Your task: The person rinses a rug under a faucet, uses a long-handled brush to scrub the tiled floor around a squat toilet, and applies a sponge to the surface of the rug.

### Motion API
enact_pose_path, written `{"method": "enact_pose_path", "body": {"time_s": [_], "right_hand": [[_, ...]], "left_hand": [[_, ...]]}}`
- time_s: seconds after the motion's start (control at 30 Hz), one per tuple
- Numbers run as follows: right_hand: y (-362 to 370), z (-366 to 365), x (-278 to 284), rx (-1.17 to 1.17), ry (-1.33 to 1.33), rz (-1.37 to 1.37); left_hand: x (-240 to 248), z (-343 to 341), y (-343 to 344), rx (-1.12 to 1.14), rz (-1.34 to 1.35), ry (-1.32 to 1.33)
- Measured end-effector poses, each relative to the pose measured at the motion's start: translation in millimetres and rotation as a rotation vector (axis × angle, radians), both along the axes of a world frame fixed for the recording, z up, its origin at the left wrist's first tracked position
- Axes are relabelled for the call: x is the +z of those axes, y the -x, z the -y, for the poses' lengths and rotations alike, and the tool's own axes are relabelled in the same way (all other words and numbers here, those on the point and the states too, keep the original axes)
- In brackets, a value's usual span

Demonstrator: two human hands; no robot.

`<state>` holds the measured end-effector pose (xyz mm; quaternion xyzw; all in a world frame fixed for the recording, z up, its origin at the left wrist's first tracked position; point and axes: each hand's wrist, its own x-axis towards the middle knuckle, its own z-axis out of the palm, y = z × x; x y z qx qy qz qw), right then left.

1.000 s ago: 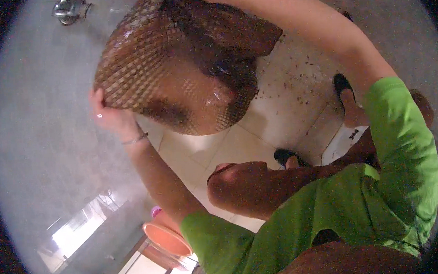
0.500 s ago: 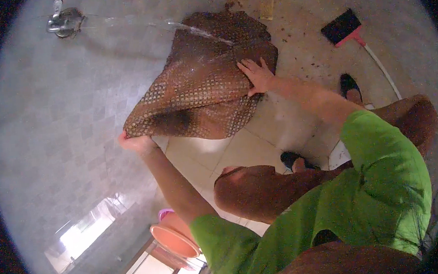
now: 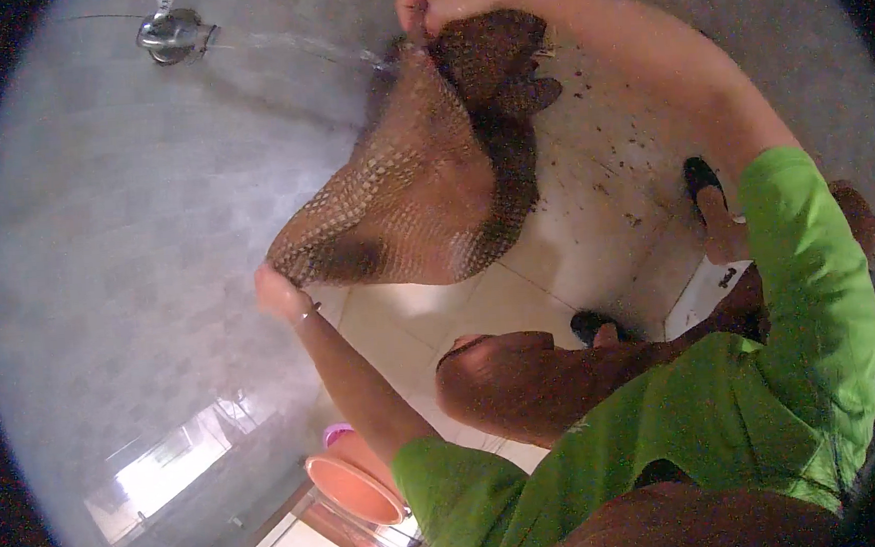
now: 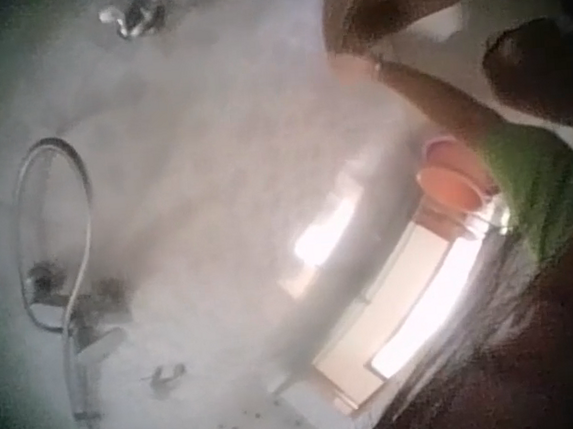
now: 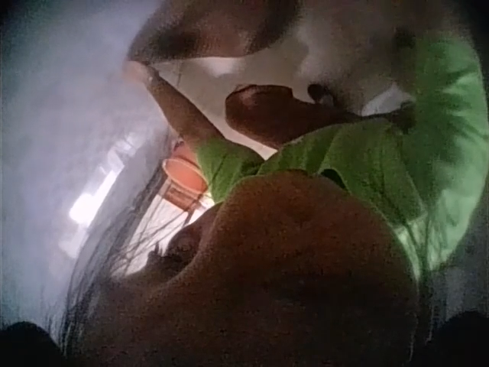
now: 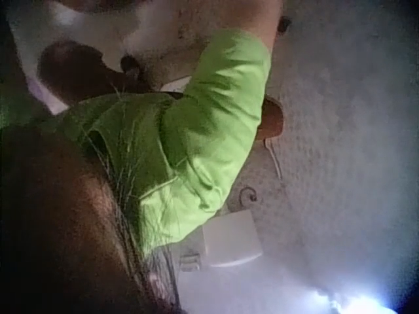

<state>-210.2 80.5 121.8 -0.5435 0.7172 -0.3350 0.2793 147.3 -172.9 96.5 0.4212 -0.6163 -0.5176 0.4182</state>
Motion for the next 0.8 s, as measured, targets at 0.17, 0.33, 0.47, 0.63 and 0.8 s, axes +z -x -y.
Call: {"method": "enact_pose_path", "body": {"time_s": [0.17,0.33,0.47,0.63,0.8], "right_hand": [[-34,-1,56,-0.158,0.094,0.072],[-30,43,45,0.033,0.233,-0.004],[-26,6,43,-0.107,0.287,0.135],[-35,-13,-24,-0.195,0.486,0.189],[-31,-29,12,-0.447,0.336,0.312]], "left_hand": [[13,-56,78,-0.627,0.414,0.559],[21,-115,139,-0.749,0.386,0.403],[70,-129,139,-0.595,0.243,0.361],[109,-136,150,-0.509,-0.270,0.109],[93,-122,150,-0.633,-0.487,-0.389]]}}
